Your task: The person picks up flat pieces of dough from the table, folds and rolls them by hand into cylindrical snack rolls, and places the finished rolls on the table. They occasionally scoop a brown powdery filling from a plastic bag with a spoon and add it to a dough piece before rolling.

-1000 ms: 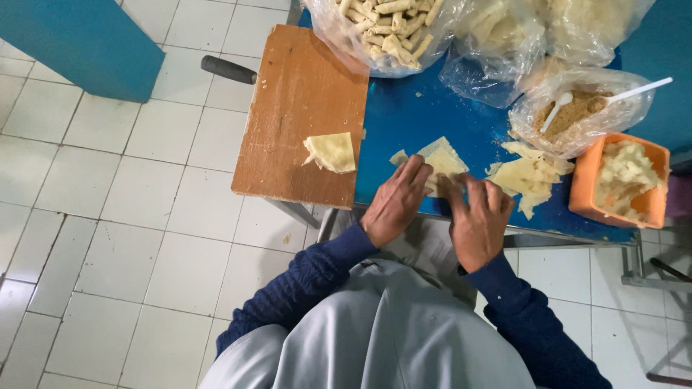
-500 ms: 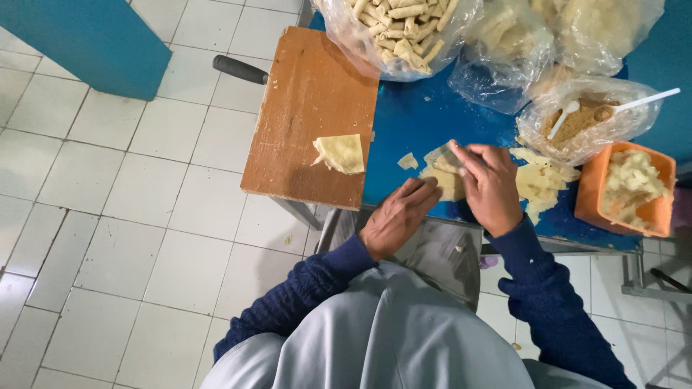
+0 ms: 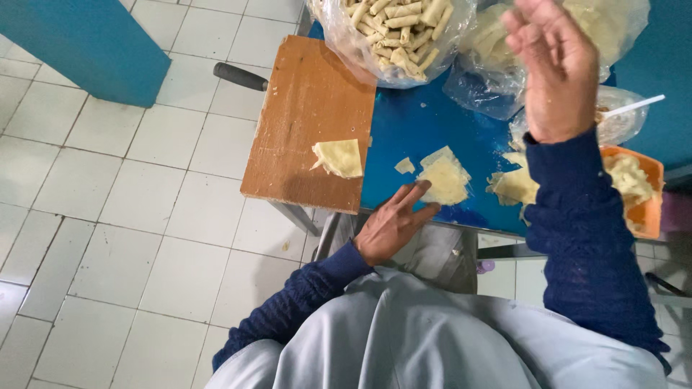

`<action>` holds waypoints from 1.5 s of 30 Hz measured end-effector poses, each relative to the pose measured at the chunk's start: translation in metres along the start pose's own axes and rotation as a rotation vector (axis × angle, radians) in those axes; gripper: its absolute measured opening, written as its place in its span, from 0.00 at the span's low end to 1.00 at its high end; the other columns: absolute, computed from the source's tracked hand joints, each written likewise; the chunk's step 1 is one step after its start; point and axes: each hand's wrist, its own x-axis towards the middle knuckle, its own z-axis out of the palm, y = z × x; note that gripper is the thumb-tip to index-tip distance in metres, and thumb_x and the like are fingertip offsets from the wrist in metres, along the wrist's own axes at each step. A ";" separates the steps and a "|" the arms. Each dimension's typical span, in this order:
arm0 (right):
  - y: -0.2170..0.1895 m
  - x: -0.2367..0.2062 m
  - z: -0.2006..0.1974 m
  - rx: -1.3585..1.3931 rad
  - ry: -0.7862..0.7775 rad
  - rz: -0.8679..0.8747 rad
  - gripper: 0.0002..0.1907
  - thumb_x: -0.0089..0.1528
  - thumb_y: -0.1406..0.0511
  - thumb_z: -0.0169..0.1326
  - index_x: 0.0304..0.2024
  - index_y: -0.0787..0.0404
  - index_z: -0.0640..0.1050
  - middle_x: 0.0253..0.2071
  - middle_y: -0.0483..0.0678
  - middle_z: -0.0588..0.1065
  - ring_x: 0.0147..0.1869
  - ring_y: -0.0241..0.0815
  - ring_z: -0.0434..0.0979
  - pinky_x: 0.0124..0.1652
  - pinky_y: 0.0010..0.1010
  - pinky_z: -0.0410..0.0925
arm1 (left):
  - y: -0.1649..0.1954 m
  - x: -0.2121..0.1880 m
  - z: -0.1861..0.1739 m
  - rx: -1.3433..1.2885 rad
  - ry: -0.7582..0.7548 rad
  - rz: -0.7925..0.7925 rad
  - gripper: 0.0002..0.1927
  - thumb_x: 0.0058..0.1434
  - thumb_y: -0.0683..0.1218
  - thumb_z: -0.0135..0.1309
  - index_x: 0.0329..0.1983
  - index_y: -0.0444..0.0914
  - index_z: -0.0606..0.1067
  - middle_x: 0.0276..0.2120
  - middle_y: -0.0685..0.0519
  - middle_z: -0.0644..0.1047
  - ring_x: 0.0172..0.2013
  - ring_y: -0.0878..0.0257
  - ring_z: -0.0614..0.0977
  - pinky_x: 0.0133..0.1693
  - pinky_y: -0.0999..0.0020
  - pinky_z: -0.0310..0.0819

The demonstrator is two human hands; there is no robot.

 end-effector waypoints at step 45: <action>0.128 -0.093 -0.152 -1.468 0.085 0.532 0.15 0.59 0.62 0.62 0.48 0.52 0.76 0.40 0.53 0.81 0.44 0.62 0.81 0.42 0.53 0.70 | 0.000 0.029 0.016 0.136 0.167 -0.285 0.09 0.59 0.41 0.57 0.41 0.36 0.71 0.41 0.47 0.72 0.47 0.48 0.74 0.45 0.54 0.69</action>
